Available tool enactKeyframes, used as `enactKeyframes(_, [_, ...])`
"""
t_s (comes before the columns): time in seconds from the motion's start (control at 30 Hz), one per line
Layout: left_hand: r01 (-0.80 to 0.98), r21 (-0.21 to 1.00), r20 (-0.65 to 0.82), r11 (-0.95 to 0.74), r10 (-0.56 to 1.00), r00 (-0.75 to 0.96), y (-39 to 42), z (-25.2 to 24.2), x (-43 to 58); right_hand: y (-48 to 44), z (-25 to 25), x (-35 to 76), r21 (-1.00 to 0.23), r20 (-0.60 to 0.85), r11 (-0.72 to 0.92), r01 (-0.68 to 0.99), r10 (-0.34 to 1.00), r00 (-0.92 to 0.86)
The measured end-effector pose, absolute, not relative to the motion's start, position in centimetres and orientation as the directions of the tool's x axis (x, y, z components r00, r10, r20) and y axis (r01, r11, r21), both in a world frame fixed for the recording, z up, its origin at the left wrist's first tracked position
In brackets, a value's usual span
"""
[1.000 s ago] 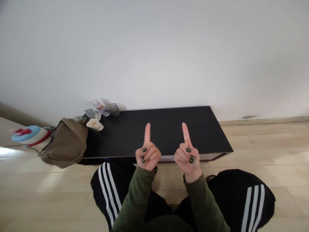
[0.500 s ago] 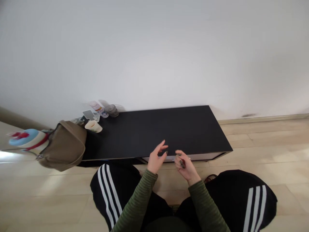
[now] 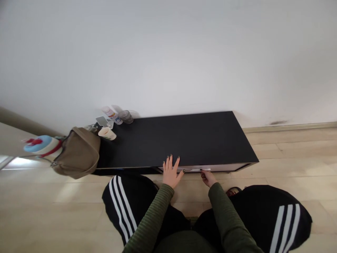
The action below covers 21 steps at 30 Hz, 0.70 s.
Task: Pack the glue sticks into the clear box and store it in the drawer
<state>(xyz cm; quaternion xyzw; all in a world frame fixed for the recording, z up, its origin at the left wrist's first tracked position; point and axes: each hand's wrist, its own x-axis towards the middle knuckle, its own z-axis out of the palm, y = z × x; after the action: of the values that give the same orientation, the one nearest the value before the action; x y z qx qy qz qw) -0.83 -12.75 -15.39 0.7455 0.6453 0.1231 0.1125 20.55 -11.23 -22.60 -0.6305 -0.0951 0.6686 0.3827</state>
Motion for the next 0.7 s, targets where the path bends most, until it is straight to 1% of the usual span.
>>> enactKeyframes(0.17, [0.916, 0.366, 0.057, -0.164, 0.986, 0.154, -12.9, -14.8, -1.3, -13.3, -22.4, 20.3, -0.604, -0.790, -0.752, -0.263, 0.609, 0.071])
enactKeyframes(0.3, [0.894, 0.404, 0.125, -0.195, 0.980, 0.157, -15.8, -15.8, -1.6, -17.1, -21.1, 20.2, -0.566, -0.818, -0.814, -0.135, 0.575, -0.037])
enactKeyframes(0.37, [0.868, 0.417, 0.158, -0.268, 0.962, 0.221, -18.2, -17.0, -1.4, -18.9, -19.9, 20.4, -0.555, -0.815, -0.831, -0.040, 0.553, -0.173])
enactKeyframes(0.4, [0.851, 0.425, 0.165, -0.308, 0.951, 0.261, -19.5, -17.5, -1.3, -19.6, -19.2, 20.7, -0.578, -0.789, -0.816, 0.026, 0.550, -0.274])
enactKeyframes(0.47, [0.824, 0.447, 0.165, -0.349, 0.937, 0.308, -21.8, -18.3, -0.8, -20.1, -17.9, 21.2, -0.679, -0.694, -0.718, 0.155, 0.559, -0.453])
enactKeyframes(0.5, [0.810, 0.463, 0.160, -0.359, 0.933, 0.322, -22.7, -18.4, -0.5, -19.9, -17.3, 21.5, -0.736, -0.649, -0.644, 0.209, 0.585, -0.486])
enactKeyframes(0.53, [0.797, 0.483, 0.152, -0.362, 0.931, 0.331, -23.5, -18.5, -0.3, -19.3, -17.0, 21.6, -0.781, -0.617, -0.568, 0.261, 0.637, -0.462])
enactKeyframes(0.57, [0.784, 0.505, 0.142, -0.361, 0.931, 0.336, -24.1, -18.4, 0.0, -18.6, -16.8, 21.7, -0.803, -0.595, -0.503, 0.321, 0.710, -0.377])
enactKeyframes(0.6, [0.773, 0.529, 0.131, -0.351, 0.933, 0.334, -24.7, -18.3, 0.3, -17.6, -16.9, 21.6, -0.797, -0.571, -0.449, 0.404, 0.778, -0.261])
enactKeyframes(0.67, [0.756, 0.578, 0.090, -0.308, 0.944, 0.316, -25.6, -17.9, 0.8, -15.7, -17.7, 21.0, -0.701, -0.515, -0.383, 0.601, 0.855, -0.056])
enactKeyframes(0.7, [0.747, 0.605, 0.054, -0.275, 0.951, 0.306, -26.0, -17.6, 0.9, -14.9, -18.3, 20.6, -0.636, -0.501, -0.368, 0.678, 0.865, 0.000])
